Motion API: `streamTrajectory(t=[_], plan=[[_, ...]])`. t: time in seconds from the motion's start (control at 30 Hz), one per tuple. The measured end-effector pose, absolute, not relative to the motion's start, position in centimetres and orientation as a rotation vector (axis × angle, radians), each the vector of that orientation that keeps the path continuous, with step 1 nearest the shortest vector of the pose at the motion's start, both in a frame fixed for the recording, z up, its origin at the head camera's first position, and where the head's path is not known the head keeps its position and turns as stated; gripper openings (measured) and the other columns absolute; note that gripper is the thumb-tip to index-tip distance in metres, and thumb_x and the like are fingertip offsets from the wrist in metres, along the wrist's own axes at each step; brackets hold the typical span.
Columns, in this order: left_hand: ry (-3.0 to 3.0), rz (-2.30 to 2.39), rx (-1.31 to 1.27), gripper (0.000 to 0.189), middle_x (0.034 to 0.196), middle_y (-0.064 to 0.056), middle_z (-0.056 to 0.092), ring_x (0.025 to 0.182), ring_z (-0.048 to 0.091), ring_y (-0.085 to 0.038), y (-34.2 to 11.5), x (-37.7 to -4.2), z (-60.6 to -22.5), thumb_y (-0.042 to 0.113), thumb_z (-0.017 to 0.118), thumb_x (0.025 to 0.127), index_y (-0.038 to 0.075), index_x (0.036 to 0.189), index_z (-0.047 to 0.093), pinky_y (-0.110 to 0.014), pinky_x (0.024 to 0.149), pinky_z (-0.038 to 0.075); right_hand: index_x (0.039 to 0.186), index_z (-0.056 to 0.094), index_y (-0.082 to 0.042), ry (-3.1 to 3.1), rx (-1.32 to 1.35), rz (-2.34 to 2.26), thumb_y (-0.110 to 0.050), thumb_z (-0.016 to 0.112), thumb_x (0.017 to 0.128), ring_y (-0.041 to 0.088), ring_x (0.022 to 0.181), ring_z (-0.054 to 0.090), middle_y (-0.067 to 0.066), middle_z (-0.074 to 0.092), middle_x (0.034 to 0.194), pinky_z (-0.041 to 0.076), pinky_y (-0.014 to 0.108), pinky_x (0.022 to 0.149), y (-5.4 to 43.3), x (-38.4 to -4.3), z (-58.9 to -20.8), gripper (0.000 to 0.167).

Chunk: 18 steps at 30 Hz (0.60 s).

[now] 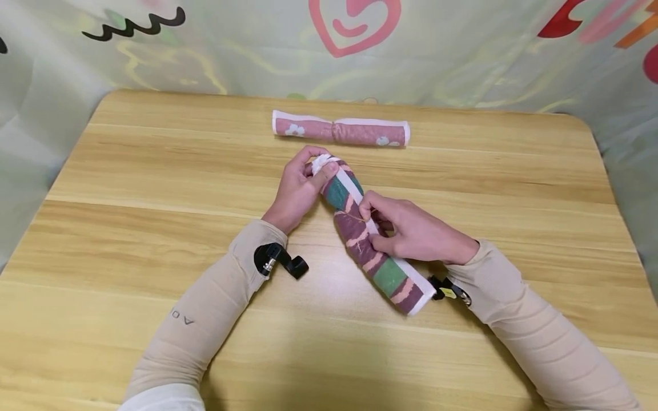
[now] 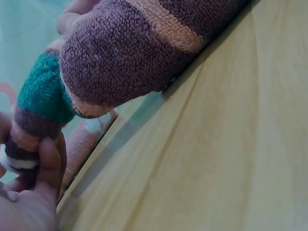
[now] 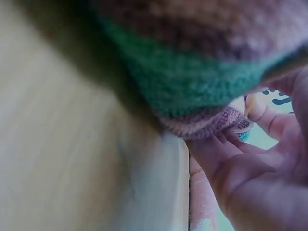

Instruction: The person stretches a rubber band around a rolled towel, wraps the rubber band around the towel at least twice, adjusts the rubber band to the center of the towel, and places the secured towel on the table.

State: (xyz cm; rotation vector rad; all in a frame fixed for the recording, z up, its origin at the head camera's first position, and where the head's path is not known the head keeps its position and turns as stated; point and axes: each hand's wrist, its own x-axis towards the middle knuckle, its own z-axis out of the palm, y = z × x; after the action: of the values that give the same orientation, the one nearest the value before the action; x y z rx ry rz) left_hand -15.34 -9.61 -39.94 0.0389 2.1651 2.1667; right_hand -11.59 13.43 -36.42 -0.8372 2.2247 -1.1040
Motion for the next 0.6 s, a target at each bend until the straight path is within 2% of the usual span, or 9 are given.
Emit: streamTrajectory(t=[0.13, 0.3, 0.43, 0.53, 0.6], plan=[[2.087, 2.230, 0.032, 0.022, 0.110, -0.012, 0.077, 0.088, 0.073, -0.010, -9.9, -15.2, -40.0, 0.017, 0.069, 0.100, 0.009, 0.120, 0.063, -0.024, 0.075, 0.061, 0.115, 0.044, -0.019, 2.151, -0.748, -1.163, 0.003, 0.067, 0.087, 0.022, 0.103, 0.070, 0.011, 0.069, 0.121, 0.064, 0.032, 0.077, 13.2, -11.5, -36.5, 0.042], [2.054, 2.260, -0.017, 0.018, 0.101, -0.001, 0.076, 0.087, 0.071, -0.010, -9.9, -15.3, -39.8, 0.023, 0.070, 0.098, 0.013, 0.112, 0.065, -0.022, 0.075, 0.059, 0.118, 0.045, -0.021, 2.161, -0.755, -1.179, -0.001, 0.067, 0.089, 0.020, 0.116, 0.071, 0.008, 0.071, 0.126, 0.064, 0.032, 0.087, 13.0, -11.6, -36.5, 0.041], [2.034, 2.263, -0.039, 0.016, 0.100, 0.002, 0.073, 0.087, 0.068, -0.011, -9.7, -15.6, -40.0, 0.025, 0.070, 0.097, 0.016, 0.109, 0.064, -0.022, 0.075, 0.057, 0.114, 0.051, -0.018, 2.289, -0.815, -1.173, -0.008, 0.067, 0.093, 0.018, 0.108, 0.072, 0.005, 0.070, 0.119, 0.063, 0.031, 0.084, 12.9, -11.8, -36.4, 0.028], [1.931, 2.302, -0.023, 0.014, 0.101, 0.002, 0.073, 0.089, 0.068, -0.011, -9.3, -15.9, -40.2, 0.023, 0.068, 0.098, 0.016, 0.109, 0.063, -0.021, 0.076, 0.058, 0.107, 0.059, -0.016, 2.454, -0.813, -1.147, -0.012, 0.069, 0.094, 0.019, 0.096, 0.068, 0.006, 0.066, 0.113, 0.061, 0.031, 0.077, 12.8, -11.9, -36.3, 0.016], [1.816, 2.347, -0.004, 0.011, 0.102, 0.002, 0.074, 0.091, 0.069, -0.010, -8.9, -16.1, -40.3, 0.019, 0.066, 0.099, 0.016, 0.109, 0.061, -0.020, 0.077, 0.059, 0.101, 0.063, -0.015, 2.549, -0.780, -1.131, -0.013, 0.070, 0.094, 0.019, 0.092, 0.067, 0.006, 0.064, 0.109, 0.059, 0.032, 0.077, 12.9, -12.1, -36.2, 0.011]])
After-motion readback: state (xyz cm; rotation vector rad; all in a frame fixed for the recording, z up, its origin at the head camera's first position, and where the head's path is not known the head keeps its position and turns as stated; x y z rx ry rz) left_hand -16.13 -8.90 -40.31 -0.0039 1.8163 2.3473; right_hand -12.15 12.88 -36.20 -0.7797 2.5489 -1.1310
